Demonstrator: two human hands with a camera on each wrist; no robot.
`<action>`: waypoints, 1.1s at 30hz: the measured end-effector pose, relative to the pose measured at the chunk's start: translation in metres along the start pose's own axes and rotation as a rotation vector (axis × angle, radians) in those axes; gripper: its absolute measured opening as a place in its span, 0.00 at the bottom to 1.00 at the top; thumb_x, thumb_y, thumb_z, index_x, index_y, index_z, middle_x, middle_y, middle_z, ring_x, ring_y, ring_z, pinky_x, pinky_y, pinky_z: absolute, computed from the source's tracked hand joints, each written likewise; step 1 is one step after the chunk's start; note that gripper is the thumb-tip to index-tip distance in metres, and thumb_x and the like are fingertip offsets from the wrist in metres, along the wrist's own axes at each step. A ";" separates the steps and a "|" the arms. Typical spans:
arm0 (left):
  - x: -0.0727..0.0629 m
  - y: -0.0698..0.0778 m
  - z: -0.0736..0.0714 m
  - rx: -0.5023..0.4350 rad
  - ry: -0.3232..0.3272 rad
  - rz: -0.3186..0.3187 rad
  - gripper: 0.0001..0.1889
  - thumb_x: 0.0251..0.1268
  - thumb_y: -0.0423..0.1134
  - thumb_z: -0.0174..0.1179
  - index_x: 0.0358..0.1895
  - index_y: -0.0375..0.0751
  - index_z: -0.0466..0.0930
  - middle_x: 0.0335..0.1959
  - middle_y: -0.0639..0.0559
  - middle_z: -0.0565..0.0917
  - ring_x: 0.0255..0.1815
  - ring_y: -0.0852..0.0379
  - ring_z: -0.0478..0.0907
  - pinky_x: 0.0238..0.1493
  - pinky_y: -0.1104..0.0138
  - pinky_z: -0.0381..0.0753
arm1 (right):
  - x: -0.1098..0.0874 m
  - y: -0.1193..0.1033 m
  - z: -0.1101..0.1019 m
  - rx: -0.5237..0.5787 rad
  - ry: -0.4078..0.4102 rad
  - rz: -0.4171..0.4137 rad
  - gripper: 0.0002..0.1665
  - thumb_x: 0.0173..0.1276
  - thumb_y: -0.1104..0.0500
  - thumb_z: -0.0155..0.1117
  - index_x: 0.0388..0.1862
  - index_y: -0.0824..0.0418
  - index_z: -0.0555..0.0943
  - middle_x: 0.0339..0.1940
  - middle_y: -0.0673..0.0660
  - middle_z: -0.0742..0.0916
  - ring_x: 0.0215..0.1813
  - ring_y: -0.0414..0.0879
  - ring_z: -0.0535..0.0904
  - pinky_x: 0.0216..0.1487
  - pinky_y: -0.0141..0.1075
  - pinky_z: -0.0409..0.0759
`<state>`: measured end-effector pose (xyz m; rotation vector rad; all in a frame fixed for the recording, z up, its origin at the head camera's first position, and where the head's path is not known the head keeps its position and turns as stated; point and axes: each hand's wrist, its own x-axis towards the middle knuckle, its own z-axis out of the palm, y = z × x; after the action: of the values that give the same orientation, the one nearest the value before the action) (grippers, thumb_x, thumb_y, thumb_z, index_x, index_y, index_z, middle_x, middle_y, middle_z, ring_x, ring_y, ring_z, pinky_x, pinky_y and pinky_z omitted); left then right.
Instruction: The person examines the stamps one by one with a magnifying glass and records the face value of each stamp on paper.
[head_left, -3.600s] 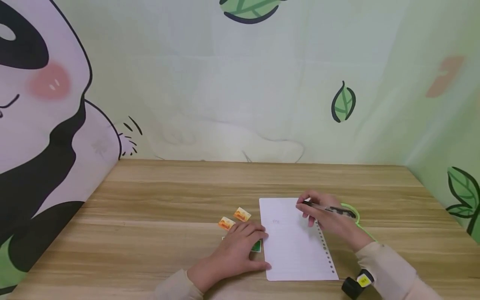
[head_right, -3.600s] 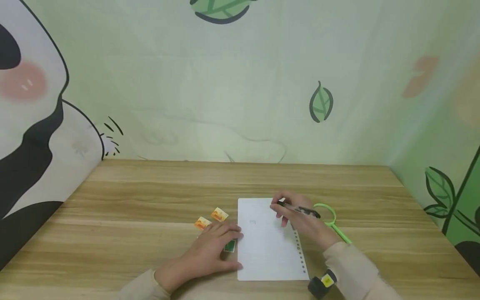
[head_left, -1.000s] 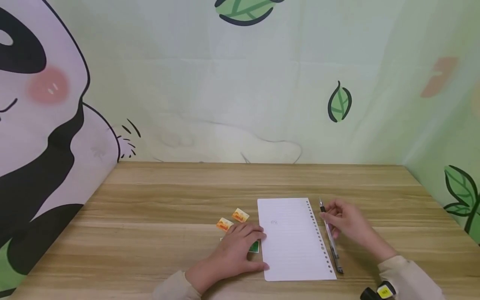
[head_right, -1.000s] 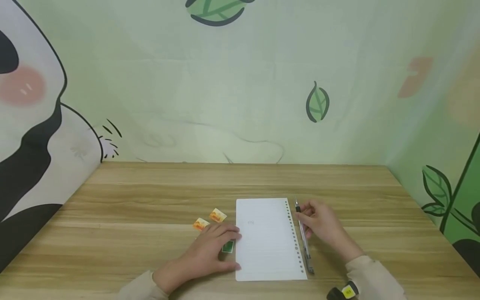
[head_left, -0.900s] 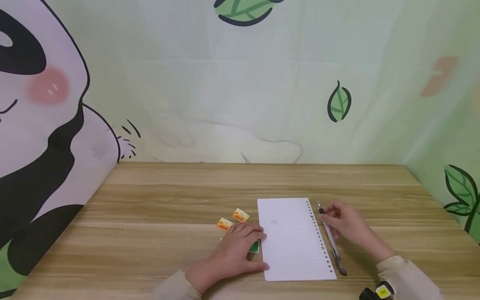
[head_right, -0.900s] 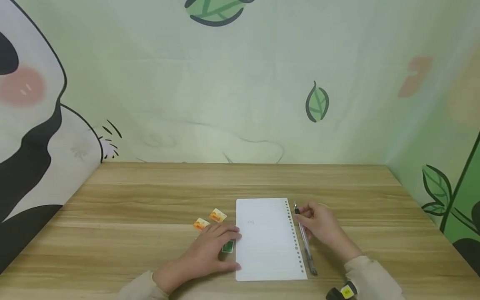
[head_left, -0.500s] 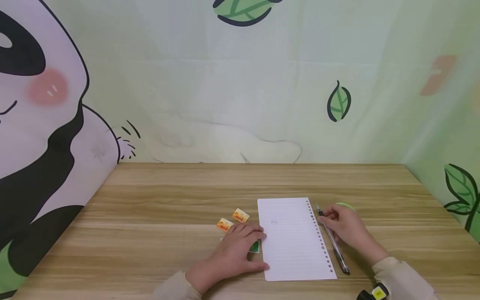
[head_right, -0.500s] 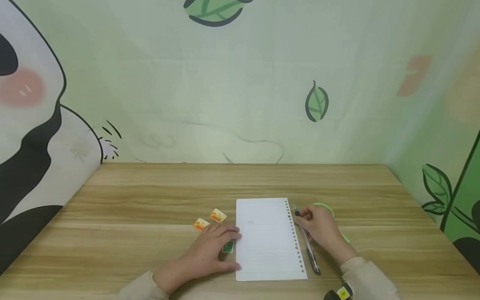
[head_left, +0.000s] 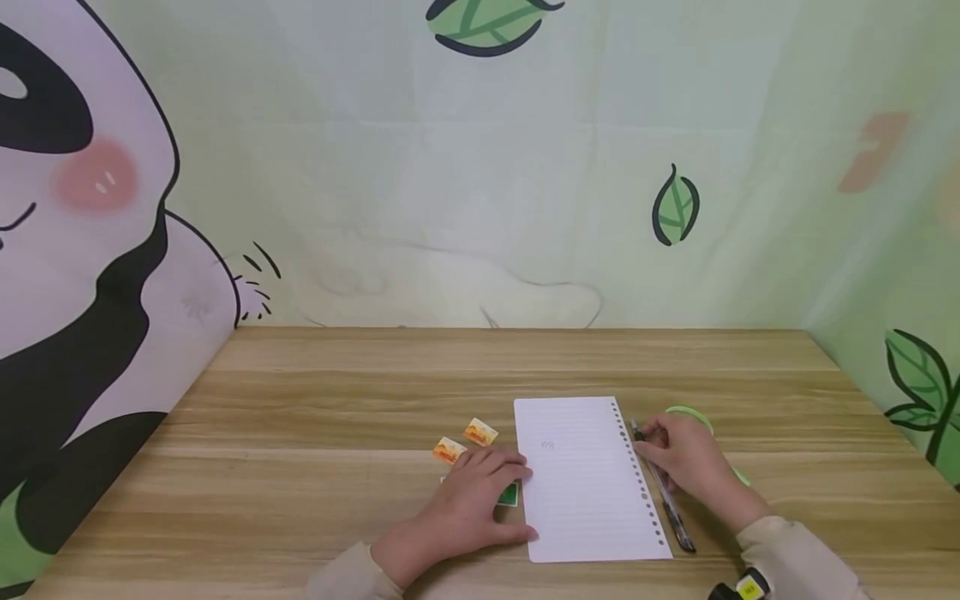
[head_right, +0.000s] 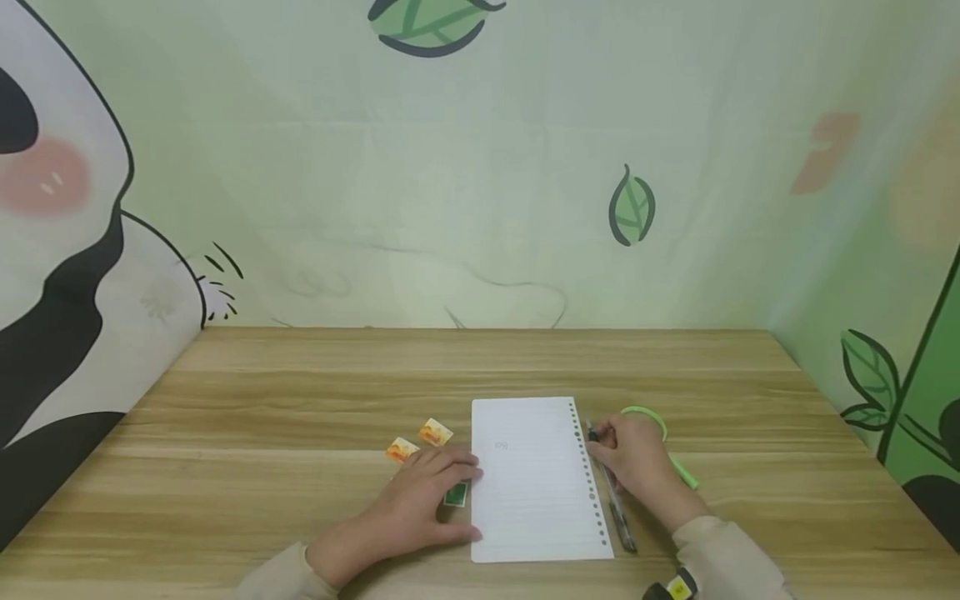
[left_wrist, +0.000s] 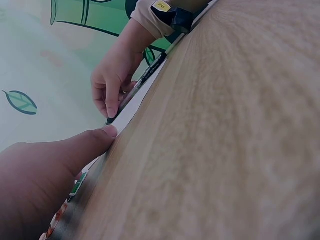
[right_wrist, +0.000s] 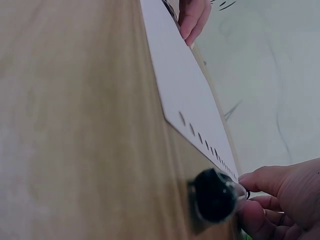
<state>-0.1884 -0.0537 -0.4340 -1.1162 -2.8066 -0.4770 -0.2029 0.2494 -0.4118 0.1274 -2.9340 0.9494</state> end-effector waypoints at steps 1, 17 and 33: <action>0.000 0.000 0.000 0.001 0.000 0.000 0.34 0.52 0.66 0.63 0.58 0.48 0.76 0.62 0.57 0.75 0.66 0.56 0.68 0.70 0.57 0.64 | 0.000 0.000 0.000 -0.006 -0.002 0.004 0.16 0.63 0.62 0.65 0.45 0.72 0.77 0.15 0.51 0.78 0.08 0.37 0.70 0.10 0.31 0.70; 0.004 0.002 -0.005 0.000 -0.034 -0.003 0.32 0.53 0.63 0.64 0.57 0.47 0.77 0.63 0.55 0.74 0.67 0.55 0.67 0.71 0.55 0.61 | -0.006 -0.003 -0.029 -0.122 0.076 -0.065 0.16 0.64 0.59 0.63 0.45 0.70 0.79 0.28 0.55 0.83 0.29 0.44 0.75 0.27 0.32 0.72; -0.009 -0.018 -0.027 -0.067 0.083 -0.006 0.37 0.48 0.62 0.69 0.61 0.46 0.74 0.64 0.49 0.74 0.70 0.45 0.65 0.69 0.46 0.64 | -0.021 0.020 -0.069 -0.188 0.050 0.000 0.19 0.65 0.55 0.64 0.47 0.69 0.78 0.31 0.55 0.84 0.33 0.46 0.78 0.28 0.35 0.72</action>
<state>-0.1948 -0.0808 -0.4145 -1.0746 -2.7421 -0.6078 -0.1821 0.3072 -0.3686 0.0940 -2.9562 0.6619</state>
